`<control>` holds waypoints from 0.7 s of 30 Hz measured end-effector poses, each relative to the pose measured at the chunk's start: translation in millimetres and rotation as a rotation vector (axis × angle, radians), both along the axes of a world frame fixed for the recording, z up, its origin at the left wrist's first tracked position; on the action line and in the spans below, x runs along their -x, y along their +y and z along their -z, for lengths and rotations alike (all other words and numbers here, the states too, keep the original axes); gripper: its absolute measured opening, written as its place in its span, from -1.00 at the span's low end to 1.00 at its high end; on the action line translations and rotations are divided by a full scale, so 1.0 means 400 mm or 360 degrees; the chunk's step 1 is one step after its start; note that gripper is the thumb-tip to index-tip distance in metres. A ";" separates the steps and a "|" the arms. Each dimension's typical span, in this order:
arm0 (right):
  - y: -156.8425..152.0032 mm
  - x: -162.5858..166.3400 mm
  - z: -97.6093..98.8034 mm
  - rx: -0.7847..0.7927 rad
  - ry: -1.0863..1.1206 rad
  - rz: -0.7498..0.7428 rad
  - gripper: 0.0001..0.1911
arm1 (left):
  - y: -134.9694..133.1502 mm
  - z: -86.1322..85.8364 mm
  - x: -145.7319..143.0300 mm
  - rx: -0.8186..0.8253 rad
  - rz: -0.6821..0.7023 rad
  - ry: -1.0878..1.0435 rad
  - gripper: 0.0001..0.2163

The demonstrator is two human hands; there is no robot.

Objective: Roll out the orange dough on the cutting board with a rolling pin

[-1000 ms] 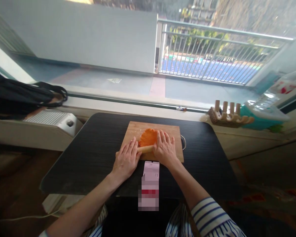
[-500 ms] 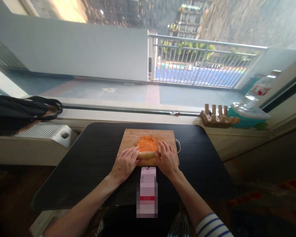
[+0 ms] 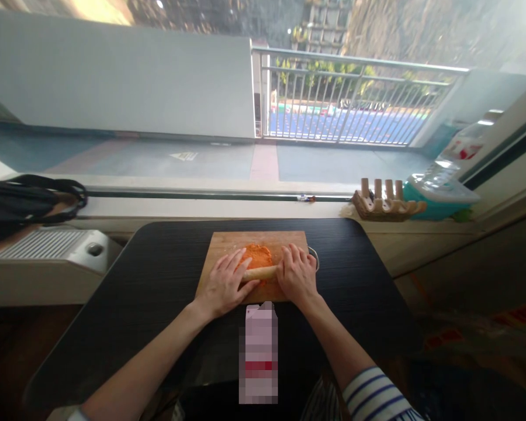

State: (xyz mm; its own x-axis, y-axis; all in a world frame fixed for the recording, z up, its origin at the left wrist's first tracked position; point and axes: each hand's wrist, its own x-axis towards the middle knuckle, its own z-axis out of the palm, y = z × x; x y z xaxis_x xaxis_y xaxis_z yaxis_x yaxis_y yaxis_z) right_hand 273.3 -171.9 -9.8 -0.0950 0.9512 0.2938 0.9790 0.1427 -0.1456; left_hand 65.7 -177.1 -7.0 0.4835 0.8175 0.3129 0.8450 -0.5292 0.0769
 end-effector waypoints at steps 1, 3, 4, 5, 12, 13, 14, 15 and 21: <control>0.006 0.001 -0.001 -0.0018 -0.0029 -0.0007 -0.58 | 0.002 0.003 -0.003 0.0004 -0.0027 0.0007 -0.47; 0.019 0.002 -0.003 -0.0029 -0.0070 -0.0012 -0.59 | 0.008 0.004 -0.008 0.0017 -0.0080 0.0018 -0.47; 0.026 0.002 -0.004 -0.0021 -0.0083 -0.0014 -0.59 | 0.013 0.003 -0.011 0.0025 -0.0105 0.0019 -0.47; 0.032 0.003 -0.005 -0.0008 -0.0092 -0.0015 -0.59 | 0.018 0.002 -0.012 0.0031 -0.0124 0.0017 -0.47; 0.063 0.007 -0.010 0.0071 -0.0127 -0.0010 -0.57 | 0.058 0.000 -0.010 0.0112 -0.0164 -0.0035 -0.45; 0.068 0.007 -0.012 0.0083 -0.0131 -0.0016 -0.57 | 0.065 -0.001 -0.009 0.0132 -0.0173 -0.0047 -0.44; 0.073 0.008 -0.014 0.0094 -0.0133 -0.0019 -0.56 | 0.073 -0.002 -0.008 0.0155 -0.0183 -0.0059 -0.43; 0.078 0.009 -0.016 0.0103 -0.0134 -0.0021 -0.56 | 0.080 -0.004 -0.006 0.0180 -0.0194 -0.0071 -0.42; 0.112 0.013 -0.019 0.0136 -0.0125 -0.0027 -0.55 | 0.120 -0.020 -0.002 0.0343 -0.0251 -0.0079 -0.38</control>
